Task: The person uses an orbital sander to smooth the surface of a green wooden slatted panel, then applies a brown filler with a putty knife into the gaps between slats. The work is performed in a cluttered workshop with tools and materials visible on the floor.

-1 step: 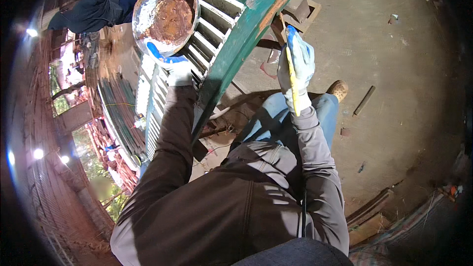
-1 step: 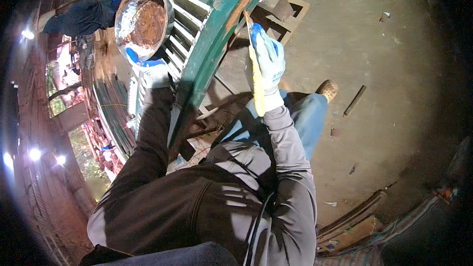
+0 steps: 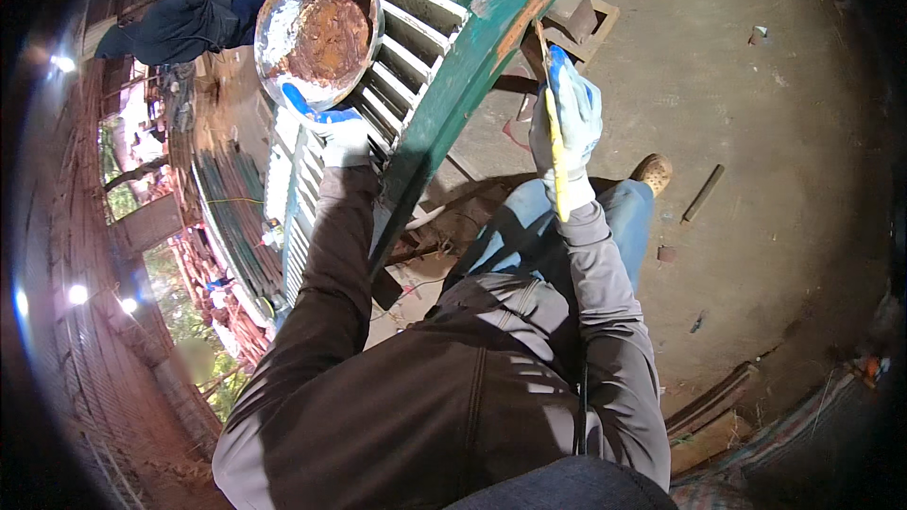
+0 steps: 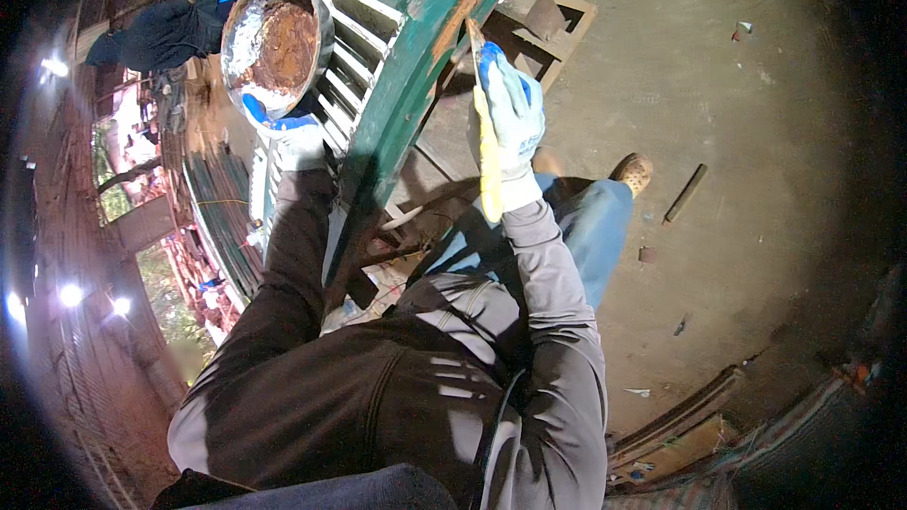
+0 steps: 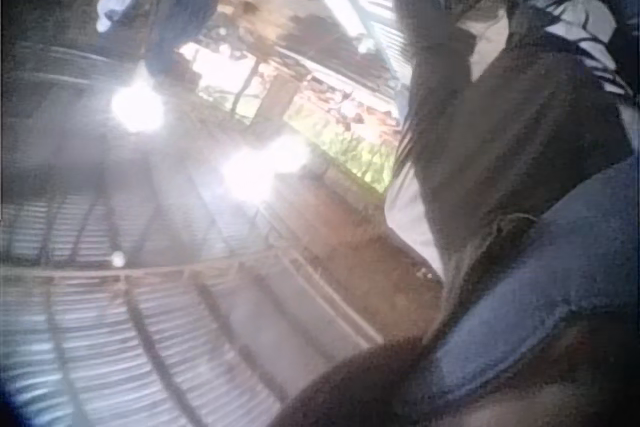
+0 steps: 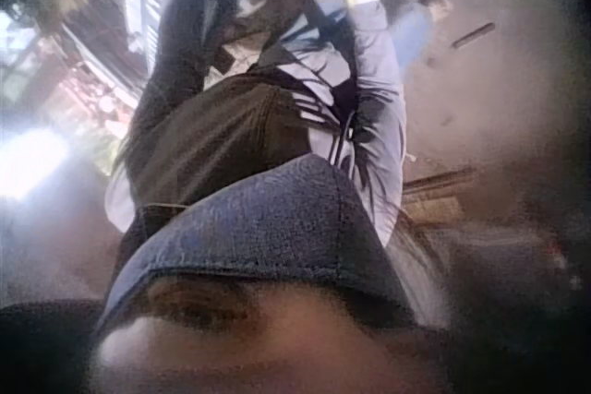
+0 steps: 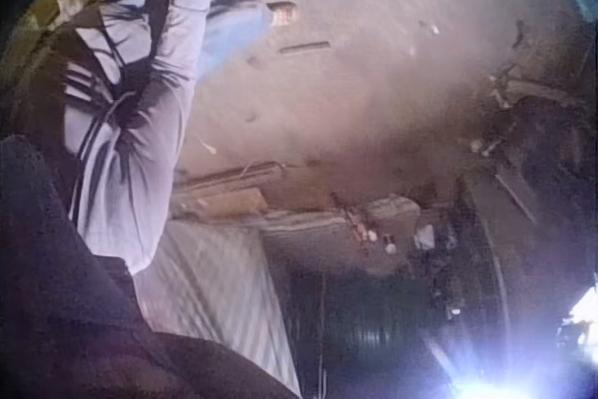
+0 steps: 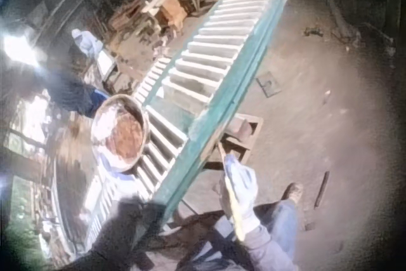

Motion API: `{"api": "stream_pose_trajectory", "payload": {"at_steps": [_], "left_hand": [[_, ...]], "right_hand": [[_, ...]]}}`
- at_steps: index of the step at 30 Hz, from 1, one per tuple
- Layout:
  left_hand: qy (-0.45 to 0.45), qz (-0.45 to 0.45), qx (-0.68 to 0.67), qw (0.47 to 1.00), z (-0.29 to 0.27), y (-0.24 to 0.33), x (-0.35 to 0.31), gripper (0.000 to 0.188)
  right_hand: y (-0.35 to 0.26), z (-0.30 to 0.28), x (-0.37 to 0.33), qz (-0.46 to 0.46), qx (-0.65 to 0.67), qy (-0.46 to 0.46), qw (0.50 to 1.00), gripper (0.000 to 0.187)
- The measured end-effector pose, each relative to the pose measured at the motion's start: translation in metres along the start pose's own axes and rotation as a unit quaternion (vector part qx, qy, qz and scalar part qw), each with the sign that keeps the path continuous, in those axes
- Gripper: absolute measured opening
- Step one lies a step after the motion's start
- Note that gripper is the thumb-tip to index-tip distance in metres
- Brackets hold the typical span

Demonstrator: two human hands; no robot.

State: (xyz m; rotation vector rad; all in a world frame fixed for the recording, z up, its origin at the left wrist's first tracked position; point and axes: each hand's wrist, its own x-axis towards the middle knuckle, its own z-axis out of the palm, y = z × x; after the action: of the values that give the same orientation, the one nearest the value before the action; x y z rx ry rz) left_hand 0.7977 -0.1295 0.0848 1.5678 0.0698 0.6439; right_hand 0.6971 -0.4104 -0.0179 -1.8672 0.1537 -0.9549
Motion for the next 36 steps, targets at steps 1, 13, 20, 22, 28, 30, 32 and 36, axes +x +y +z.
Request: {"api": "stream_pose_trajectory", "payload": {"at_steps": [1,13,20,22,28,30,32,36], "left_hand": [[-0.019,0.075,0.063,0.995,-0.012,-0.009,-0.001,0.067],[-0.107,0.237,0.22,0.94,-0.054,-0.029,0.021,0.06],[-0.083,0.294,0.256,0.917,-0.032,-0.03,0.019,0.06],[-0.092,0.305,0.27,0.908,-0.041,-0.032,0.018,0.06],[-0.139,0.432,0.225,0.862,-0.071,-0.05,0.059,0.076],[-0.137,0.408,0.163,0.888,-0.046,-0.054,0.052,0.077],[-0.13,0.414,0.159,0.887,-0.049,-0.055,0.057,0.077],[-0.117,0.353,0.125,0.92,-0.075,-0.061,0.064,0.075]], "right_hand": [[-0.002,0.006,-0.002,0.001,0.005,0.004,1.0,0.045],[-0.014,-0.01,-0.047,0.181,0.112,-0.043,0.976,0.034],[0.008,0.021,-0.014,0.057,0.069,0.019,0.996,0.034],[-0.005,0.006,-0.017,0.06,0.106,-0.019,0.992,0.034],[0.019,0.014,0.015,-0.004,0.022,0.06,0.998,0.038],[0.009,0.023,0.015,0.065,0.017,0.034,0.997,0.041],[0.002,0.024,-0.003,0.033,0.001,0.006,0.999,0.041],[-0.011,-0.009,-0.005,0.043,0.05,-0.039,0.997,0.034]]}}
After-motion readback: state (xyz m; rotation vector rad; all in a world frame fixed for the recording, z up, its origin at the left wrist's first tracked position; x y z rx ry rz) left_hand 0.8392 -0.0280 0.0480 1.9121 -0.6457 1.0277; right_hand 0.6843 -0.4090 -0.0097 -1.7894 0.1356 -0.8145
